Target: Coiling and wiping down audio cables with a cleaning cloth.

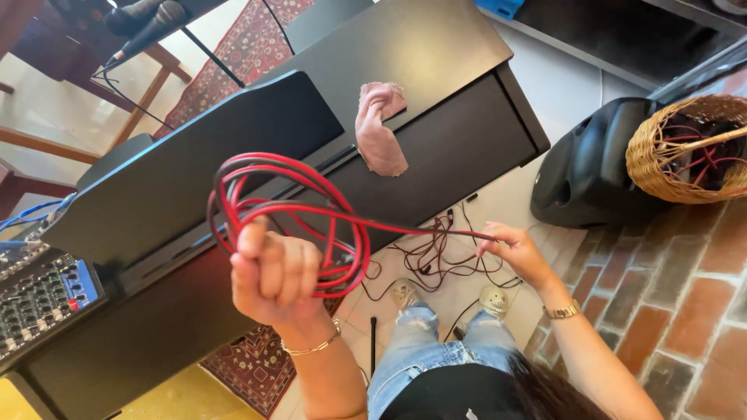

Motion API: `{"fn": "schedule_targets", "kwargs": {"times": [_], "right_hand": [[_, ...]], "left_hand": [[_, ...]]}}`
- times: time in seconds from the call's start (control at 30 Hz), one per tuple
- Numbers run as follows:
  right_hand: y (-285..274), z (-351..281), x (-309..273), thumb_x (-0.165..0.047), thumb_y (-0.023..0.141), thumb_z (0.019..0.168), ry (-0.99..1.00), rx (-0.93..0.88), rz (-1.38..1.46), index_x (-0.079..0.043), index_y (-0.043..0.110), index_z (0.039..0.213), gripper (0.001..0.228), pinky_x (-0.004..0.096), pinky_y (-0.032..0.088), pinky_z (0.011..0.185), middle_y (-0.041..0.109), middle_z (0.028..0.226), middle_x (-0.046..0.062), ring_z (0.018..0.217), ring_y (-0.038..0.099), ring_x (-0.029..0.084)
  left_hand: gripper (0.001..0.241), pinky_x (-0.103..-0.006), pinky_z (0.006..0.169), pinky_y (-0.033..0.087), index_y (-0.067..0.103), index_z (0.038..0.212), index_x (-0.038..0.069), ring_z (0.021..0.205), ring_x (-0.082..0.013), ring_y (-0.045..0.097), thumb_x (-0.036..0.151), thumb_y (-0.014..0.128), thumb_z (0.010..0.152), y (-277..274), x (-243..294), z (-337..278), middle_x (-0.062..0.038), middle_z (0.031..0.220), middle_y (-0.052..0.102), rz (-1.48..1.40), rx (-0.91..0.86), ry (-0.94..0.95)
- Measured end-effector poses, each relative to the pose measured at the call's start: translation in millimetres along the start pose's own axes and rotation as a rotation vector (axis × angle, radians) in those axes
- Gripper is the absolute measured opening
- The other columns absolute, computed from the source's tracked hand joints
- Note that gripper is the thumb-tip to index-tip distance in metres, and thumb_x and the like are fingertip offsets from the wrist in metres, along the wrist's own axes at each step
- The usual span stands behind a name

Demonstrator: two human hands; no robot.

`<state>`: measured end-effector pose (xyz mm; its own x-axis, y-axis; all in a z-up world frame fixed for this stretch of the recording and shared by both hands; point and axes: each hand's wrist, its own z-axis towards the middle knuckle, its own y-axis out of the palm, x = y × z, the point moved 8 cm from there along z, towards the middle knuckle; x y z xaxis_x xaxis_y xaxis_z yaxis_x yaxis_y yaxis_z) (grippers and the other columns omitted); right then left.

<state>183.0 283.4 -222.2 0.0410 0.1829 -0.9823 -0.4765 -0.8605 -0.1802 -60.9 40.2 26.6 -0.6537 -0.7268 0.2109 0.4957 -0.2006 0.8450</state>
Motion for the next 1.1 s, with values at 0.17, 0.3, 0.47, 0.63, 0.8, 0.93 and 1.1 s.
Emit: {"fn": "schedule_targets", "kwargs": {"times": [0.17,0.3,0.47,0.63,0.8,0.93,1.1], "right_hand": [[-6.2,-2.6,27.7,-0.041,0.054,0.107,0.088,0.104,0.27,-0.009,0.062,0.109,0.033,0.029,0.051,0.084,0.059,0.084,-0.001,0.081,0.056,0.008],[-32.5,-1.4,1.7,-0.04,0.054,0.109,0.089,0.383,0.716,-0.016,0.055,0.115,0.024,0.017,0.035,0.059,0.046,0.082,-0.006,0.066,0.038,0.003],[-52.5,-12.7,-75.5,-0.022,0.067,0.105,0.114,0.665,-0.038,-0.008,0.066,0.111,0.015,0.021,0.035,0.058,0.054,0.078,-0.005,0.066,0.044,0.003],[-37.0,-4.5,-177.9,-0.008,0.077,0.091,-0.079,0.562,-0.537,-0.005,0.077,0.104,0.013,0.023,0.039,0.052,0.07,0.079,0.001,0.059,0.052,0.005],[-5.9,8.7,-221.5,-0.007,0.082,0.073,-0.223,0.112,-0.639,-0.013,0.08,0.088,0.016,0.029,0.042,0.05,0.066,0.067,0.005,0.055,0.058,0.017],[-7.9,5.4,-242.7,-0.009,0.084,0.071,-0.321,0.063,-0.611,-0.014,0.08,0.088,0.018,0.031,0.041,0.051,0.064,0.064,0.004,0.055,0.057,0.019],[-17.8,-0.5,-262.9,-0.007,0.086,0.072,-0.431,0.104,-0.46,-0.01,0.076,0.092,0.023,0.028,0.045,0.054,0.066,0.072,0.003,0.061,0.062,0.014]], "left_hand": [[0.054,-0.023,0.054,0.04,0.032,0.155,0.003,0.052,-0.0052,0.041,0.011,0.055,0.107,-9.0,-17.4,-3.2,0.005,0.068,0.049,0.14,0.15,0.044],[0.088,-0.0257,0.069,0.046,0.006,0.171,0.033,0.066,-0.0091,0.049,0.008,0.058,0.104,-30.2,-34.2,-12.2,-0.002,0.096,0.062,0.364,0.277,-0.021],[0.093,-0.0275,0.069,0.051,-0.004,0.166,0.045,0.069,-0.012,0.056,0.01,0.054,0.103,-40.9,-37.1,-5.8,-0.012,0.138,0.058,0.431,0.476,-0.025],[0.096,-0.0342,0.082,0.058,-0.016,0.163,0.042,0.083,-0.0185,0.069,0.006,0.052,0.106,-36.7,-72.4,-3.3,-0.02,0.154,0.049,0.704,0.394,-0.073],[0.1,-0.0369,0.093,0.064,-0.009,0.166,0.025,0.12,-0.025,0.067,-0.008,0.06,0.101,-37.3,-150.7,-20.7,-0.019,0.163,0.041,1.102,0.078,-0.223],[0.101,-0.0287,0.085,0.06,-0.016,0.164,0.02,0.099,-0.0181,0.072,0.001,0.062,0.103,-30.3,-190.3,-33.5,-0.015,0.147,0.056,1.09,-0.095,-0.416],[0.056,-0.0221,0.048,0.042,0.035,0.16,0.01,0.049,-0.0077,0.049,0.038,0.041,0.112,-34.9,-222.2,-60.4,-0.004,0.068,0.057,0.678,-0.07,-0.889]]}}
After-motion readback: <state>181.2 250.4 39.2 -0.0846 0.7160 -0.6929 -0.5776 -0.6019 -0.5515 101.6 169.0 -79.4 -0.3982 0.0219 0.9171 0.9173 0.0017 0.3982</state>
